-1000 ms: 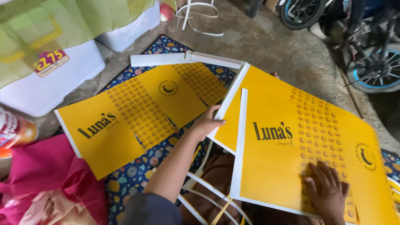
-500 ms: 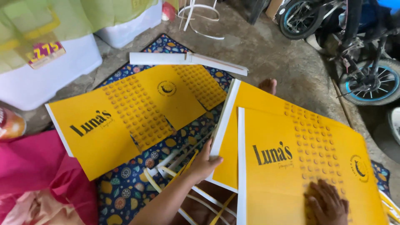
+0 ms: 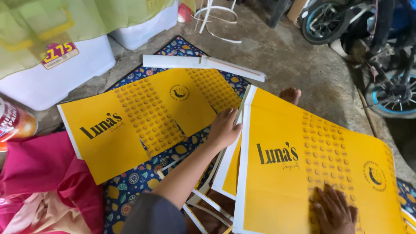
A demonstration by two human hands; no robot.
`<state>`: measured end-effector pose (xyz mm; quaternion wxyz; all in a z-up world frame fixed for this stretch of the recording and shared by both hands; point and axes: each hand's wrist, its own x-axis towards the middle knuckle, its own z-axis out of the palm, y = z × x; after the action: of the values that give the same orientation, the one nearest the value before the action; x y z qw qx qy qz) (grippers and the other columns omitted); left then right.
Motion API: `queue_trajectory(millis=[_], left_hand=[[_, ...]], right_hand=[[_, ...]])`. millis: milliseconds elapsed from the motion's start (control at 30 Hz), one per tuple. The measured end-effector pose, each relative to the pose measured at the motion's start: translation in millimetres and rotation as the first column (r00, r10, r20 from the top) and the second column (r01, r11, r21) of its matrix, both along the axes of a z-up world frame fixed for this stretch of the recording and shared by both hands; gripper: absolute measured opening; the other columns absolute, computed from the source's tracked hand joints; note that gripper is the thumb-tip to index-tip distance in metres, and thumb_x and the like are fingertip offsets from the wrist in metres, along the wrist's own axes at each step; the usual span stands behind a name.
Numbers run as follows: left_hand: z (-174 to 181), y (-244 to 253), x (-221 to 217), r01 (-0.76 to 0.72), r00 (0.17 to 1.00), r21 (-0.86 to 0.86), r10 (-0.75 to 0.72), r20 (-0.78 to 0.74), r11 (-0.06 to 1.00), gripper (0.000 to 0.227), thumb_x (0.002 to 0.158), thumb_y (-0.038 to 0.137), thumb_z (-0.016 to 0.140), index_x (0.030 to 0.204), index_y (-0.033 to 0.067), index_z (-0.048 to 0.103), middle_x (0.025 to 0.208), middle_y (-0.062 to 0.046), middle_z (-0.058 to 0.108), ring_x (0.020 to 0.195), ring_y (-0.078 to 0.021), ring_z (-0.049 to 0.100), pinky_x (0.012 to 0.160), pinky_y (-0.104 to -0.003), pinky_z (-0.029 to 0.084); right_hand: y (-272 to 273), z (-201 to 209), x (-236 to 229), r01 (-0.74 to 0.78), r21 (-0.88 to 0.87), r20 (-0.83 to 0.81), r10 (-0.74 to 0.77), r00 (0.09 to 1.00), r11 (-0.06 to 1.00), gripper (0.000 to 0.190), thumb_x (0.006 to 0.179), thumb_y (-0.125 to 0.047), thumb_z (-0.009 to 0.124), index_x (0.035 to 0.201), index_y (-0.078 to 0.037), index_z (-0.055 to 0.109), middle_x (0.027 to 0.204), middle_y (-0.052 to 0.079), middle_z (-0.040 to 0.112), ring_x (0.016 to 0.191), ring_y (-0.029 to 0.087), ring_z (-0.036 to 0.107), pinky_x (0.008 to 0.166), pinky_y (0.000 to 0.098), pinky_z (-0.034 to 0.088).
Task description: Separating die-cut paper bag templates from waste paper strips and stacking them.
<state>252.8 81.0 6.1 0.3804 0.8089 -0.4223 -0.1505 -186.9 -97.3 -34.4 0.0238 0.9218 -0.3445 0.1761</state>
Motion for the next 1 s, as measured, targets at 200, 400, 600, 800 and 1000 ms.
queue_trajectory(millis=[200, 400, 600, 800, 1000], left_hand=[[-9.2, -46.9, 16.0, -0.043, 0.995, 0.119, 0.032, 0.095, 0.992, 0.051, 0.101, 0.045, 0.052, 0.135, 0.0080, 0.060, 0.151, -0.013, 0.053, 0.150, -0.0357, 0.034, 0.118, -0.054, 0.030], [-24.7, -50.7, 3.0, -0.178, 0.943, -0.110, 0.201, 0.266, 0.978, 0.046, 0.095, 0.032, 0.064, 0.138, 0.0152, 0.061, 0.155, -0.020, 0.044, 0.146, -0.0455, 0.034, 0.114, -0.063, 0.031], [-12.9, -59.1, 7.7, -0.150, 0.983, -0.044, 0.154, 0.103, 0.988, 0.047, 0.094, 0.044, 0.065, 0.130, 0.0130, 0.062, 0.142, -0.013, 0.056, 0.138, -0.0394, 0.043, 0.115, -0.057, 0.029], [10.8, -68.4, 11.9, -0.204, 0.975, -0.003, 0.203, -0.085, 0.979, 0.051, 0.092, 0.046, 0.063, 0.133, 0.0148, 0.061, 0.139, -0.006, 0.062, 0.133, -0.0307, 0.052, 0.104, -0.053, 0.041], [21.0, -69.7, 12.6, -0.148, 0.978, 0.219, 0.110, 0.175, 0.965, 0.049, 0.098, 0.043, 0.061, 0.135, 0.0118, 0.060, 0.163, -0.019, 0.031, 0.154, -0.0450, 0.016, 0.121, -0.070, 0.014]], right_hand=[[28.5, 22.7, 15.3, -0.044, -0.088, 0.090, 0.052, 0.995, 0.995, 0.046, 0.095, -0.038, 0.055, 0.139, -0.033, 0.066, 0.159, -0.005, 0.059, 0.154, 0.021, 0.050, 0.113, 0.0349, 0.032], [18.9, 11.3, 11.3, -0.033, -0.139, 0.094, 0.046, 0.995, 0.990, 0.044, 0.096, -0.037, 0.057, 0.138, -0.032, 0.068, 0.158, -0.006, 0.060, 0.153, 0.022, 0.053, 0.113, 0.0336, 0.033], [4.5, -12.2, 8.3, -0.064, -0.207, 0.193, 0.105, 0.976, 0.976, 0.035, 0.097, -0.031, 0.060, 0.129, -0.026, 0.075, 0.148, 0.001, 0.070, 0.145, 0.023, 0.062, 0.114, 0.0367, 0.038], [9.6, -5.3, 10.7, -0.057, -0.175, 0.165, 0.086, 0.983, 0.983, 0.037, 0.097, -0.030, 0.058, 0.130, -0.027, 0.074, 0.150, 0.001, 0.068, 0.150, 0.023, 0.059, 0.120, 0.0368, 0.035], [-17.7, -36.5, -2.7, -0.069, -0.215, 0.179, 0.109, 0.978, 0.974, 0.035, 0.097, -0.031, 0.061, 0.128, -0.026, 0.075, 0.147, 0.002, 0.070, 0.145, 0.023, 0.062, 0.125, 0.0355, 0.036]])
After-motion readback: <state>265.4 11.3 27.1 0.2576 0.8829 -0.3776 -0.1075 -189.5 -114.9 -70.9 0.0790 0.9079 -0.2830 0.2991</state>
